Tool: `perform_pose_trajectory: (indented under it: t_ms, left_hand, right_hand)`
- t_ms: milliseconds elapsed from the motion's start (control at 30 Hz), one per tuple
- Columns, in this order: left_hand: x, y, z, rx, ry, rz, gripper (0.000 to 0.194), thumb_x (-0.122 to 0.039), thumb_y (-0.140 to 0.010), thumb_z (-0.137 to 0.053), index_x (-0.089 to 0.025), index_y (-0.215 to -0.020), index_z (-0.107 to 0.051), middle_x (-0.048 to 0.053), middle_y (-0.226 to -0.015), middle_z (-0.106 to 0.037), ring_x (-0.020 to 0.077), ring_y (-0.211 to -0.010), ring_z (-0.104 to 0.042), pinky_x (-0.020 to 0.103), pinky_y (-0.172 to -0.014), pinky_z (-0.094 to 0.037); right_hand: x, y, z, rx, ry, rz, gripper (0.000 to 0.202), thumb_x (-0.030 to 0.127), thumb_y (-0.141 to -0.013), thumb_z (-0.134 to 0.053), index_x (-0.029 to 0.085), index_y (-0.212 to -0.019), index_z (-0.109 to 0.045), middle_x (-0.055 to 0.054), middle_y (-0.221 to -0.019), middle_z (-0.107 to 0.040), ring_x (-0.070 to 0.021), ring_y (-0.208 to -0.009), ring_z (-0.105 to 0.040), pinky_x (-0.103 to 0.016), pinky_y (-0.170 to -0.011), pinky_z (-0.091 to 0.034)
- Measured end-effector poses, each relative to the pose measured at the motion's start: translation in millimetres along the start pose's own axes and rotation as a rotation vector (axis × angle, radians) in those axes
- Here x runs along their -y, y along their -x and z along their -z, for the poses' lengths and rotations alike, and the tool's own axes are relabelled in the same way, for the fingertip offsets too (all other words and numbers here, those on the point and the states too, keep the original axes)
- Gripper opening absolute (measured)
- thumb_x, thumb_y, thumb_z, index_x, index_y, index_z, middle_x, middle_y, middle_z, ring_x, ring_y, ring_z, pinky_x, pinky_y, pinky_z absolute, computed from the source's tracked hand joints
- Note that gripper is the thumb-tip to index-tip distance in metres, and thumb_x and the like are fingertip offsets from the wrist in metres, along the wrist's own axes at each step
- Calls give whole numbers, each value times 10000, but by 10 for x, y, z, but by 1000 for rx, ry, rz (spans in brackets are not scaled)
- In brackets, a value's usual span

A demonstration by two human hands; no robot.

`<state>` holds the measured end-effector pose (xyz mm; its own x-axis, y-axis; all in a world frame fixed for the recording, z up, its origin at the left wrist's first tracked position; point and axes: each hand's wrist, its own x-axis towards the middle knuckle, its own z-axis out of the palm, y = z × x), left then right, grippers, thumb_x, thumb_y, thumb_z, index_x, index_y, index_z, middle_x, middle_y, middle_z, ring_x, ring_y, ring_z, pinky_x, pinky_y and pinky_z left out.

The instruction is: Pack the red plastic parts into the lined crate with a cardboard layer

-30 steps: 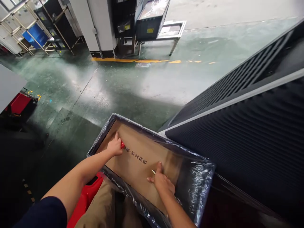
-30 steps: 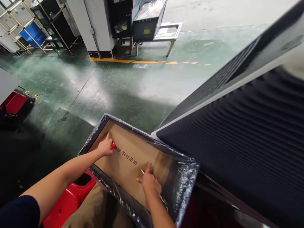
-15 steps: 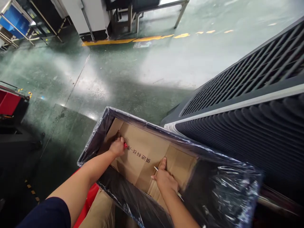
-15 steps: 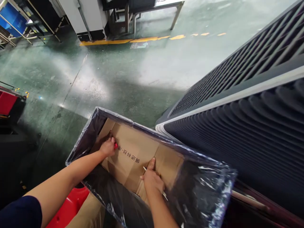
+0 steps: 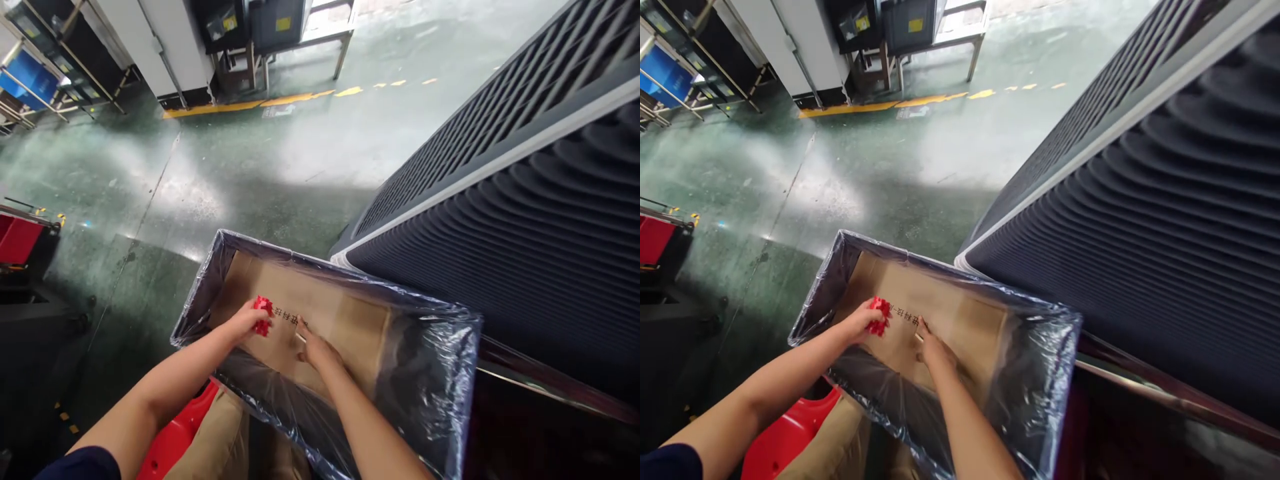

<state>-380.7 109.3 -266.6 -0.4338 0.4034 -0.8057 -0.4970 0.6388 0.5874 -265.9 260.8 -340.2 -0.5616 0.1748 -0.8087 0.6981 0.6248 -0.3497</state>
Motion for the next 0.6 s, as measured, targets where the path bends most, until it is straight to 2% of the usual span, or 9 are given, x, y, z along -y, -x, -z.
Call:
perform_pose_trajectory:
  t_ms: [100, 167, 233, 267, 333, 400, 467, 600]
  left_hand:
    - [-134, 656, -90, 244, 286, -34, 465, -432, -739, -597, -132, -1094, -596, 162, -1068, -675, 242, -907, -683, 424, -778, -600]
    - [-218, 1085, -152, 351, 402, -44, 556, -577, -739, -577, -132, -1071, -625, 151, -991, -680, 244, -857, -680, 433, -740, -592]
    - [-303, 1462, -217, 477, 552, -14, 681, -726, -789, -506, -131, -1089, -645, 135, -919, -688, 242, -797, -678, 416, -692, -572]
    - [-347, 1633, -250, 555, 643, 10, 735, -775, -822, -460, -126, -1107, -652, 133, -895, -696, 243, -774, -680, 404, -675, -560]
    - [-439, 1952, -318, 705, 818, 54, 793, -806, -880, -392, -106, -1141, -661, 145, -896, -718, 247, -763, -690, 386, -668, -541]
    - [-531, 2257, -392, 800, 897, 83, 826, -804, -912, -343, -84, -1152, -669, 174, -950, -736, 257, -788, -703, 387, -688, -536]
    - [-612, 2548, -475, 847, 891, 115, 875, -822, -910, -306, -67, -1149, -679, 194, -996, -742, 265, -801, -708, 399, -719, -531]
    - [-711, 3035, -654, 888, 774, 177, 958, -873, -878, -259, -48, -1062, -709, 190, -907, -751, 287, -779, -710, 429, -806, -519]
  right_hand:
    - [86, 307, 266, -115, -173, 88, 443, 385, -966, -658, 182, -1354, -587, -94, -1242, -686, -221, -1092, -685, -476, -987, -564]
    - [122, 774, 435, -241, -303, 187, 421, 394, -997, -599, 184, -1362, -587, -98, -1253, -697, -211, -1121, -684, -455, -1028, -543]
    - [126, 1423, 529, -357, -424, 300, 469, 468, -1009, -539, 201, -1394, -572, -105, -1324, -676, -213, -1202, -659, -389, -1044, -538]
    - [122, 1783, 540, -396, -470, 357, 549, 550, -975, -558, 228, -1420, -562, -105, -1406, -634, -234, -1260, -633, -357, -1025, -550]
    - [127, 2495, 508, -452, -543, 463, 805, 684, -827, -687, 280, -1497, -495, -97, -1558, -504, -273, -1398, -532, -335, -1040, -549]
    - [173, 3108, 439, -501, -586, 554, 1011, 700, -709, -791, 329, -1564, -399, -88, -1614, -432, -292, -1430, -498, -384, -1095, -526]
    - [251, 3573, 375, -540, -606, 595, 1031, 629, -703, -835, 345, -1578, -370, -94, -1595, -453, -287, -1403, -527, -415, -1084, -542]
    - [370, 4149, 288, -611, -686, 594, 846, 477, -806, -796, 318, -1548, -421, -129, -1527, -499, -224, -1168, -678, -299, -838, -649]
